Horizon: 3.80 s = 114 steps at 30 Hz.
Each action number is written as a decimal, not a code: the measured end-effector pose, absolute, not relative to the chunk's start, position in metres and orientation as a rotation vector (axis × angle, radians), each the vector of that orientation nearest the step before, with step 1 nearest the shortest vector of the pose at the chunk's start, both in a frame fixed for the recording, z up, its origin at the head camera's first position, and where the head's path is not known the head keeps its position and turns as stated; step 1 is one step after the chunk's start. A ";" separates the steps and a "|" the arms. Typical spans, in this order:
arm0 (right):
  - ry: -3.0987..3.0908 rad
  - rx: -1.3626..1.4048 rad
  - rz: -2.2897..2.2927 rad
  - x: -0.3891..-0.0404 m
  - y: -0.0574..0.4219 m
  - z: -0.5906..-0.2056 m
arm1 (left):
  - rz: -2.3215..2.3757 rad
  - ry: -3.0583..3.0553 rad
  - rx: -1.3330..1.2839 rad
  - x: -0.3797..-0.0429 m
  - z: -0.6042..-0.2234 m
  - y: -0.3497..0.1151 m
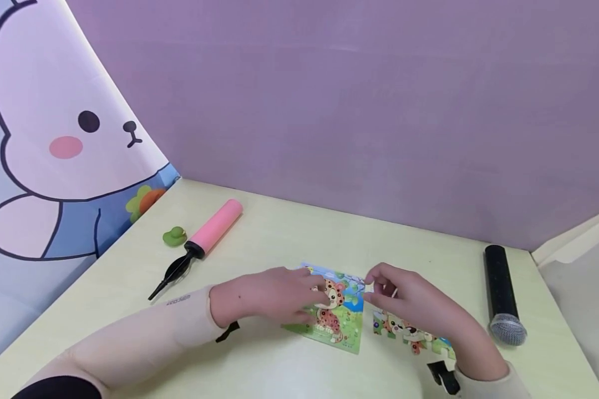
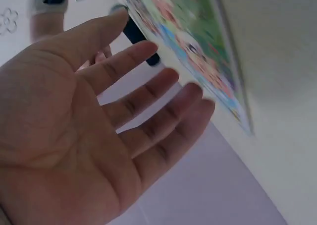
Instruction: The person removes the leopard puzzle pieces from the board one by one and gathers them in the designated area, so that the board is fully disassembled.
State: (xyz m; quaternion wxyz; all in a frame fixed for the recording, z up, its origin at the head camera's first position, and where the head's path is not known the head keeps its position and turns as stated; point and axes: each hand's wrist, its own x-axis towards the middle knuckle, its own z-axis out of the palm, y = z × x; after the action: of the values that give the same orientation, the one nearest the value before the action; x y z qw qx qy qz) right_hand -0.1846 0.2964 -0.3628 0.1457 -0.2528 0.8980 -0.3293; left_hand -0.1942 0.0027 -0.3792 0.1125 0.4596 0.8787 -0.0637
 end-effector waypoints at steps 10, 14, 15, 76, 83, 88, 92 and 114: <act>2.458 -0.781 -0.986 -0.194 0.241 -0.375 | 0.014 2.591 0.998 -0.222 -0.387 -0.029; 2.412 -0.806 -0.981 -0.196 0.226 -0.383 | 0.029 2.564 0.938 -0.229 -0.389 -0.036; 2.401 -0.805 -0.980 -0.196 0.222 -0.385 | 0.030 2.558 0.919 -0.229 -0.390 -0.037; 2.494 -0.667 -0.822 -0.187 0.172 -0.402 | -0.014 2.548 0.785 -0.231 -0.392 -0.032; 2.553 -0.680 -0.838 -0.181 0.175 -0.406 | -0.025 2.555 0.794 -0.234 -0.393 -0.029; 2.575 -0.680 -0.819 -0.179 0.175 -0.405 | -0.007 2.561 0.800 -0.235 -0.395 -0.029; 2.574 -0.695 -0.822 -0.177 0.174 -0.405 | 0.024 2.564 0.794 -0.234 -0.398 -0.032; 2.545 -0.793 -0.850 -0.170 0.177 -0.408 | 0.040 2.588 0.792 -0.226 -0.401 -0.035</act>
State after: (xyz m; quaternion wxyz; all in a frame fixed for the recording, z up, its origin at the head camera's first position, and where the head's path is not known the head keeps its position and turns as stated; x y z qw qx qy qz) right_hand -0.1698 0.1766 -0.4077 0.1711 -0.2794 0.8962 -0.2992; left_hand -0.2263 -0.0353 -0.4013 0.2158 0.2858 0.9336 0.0144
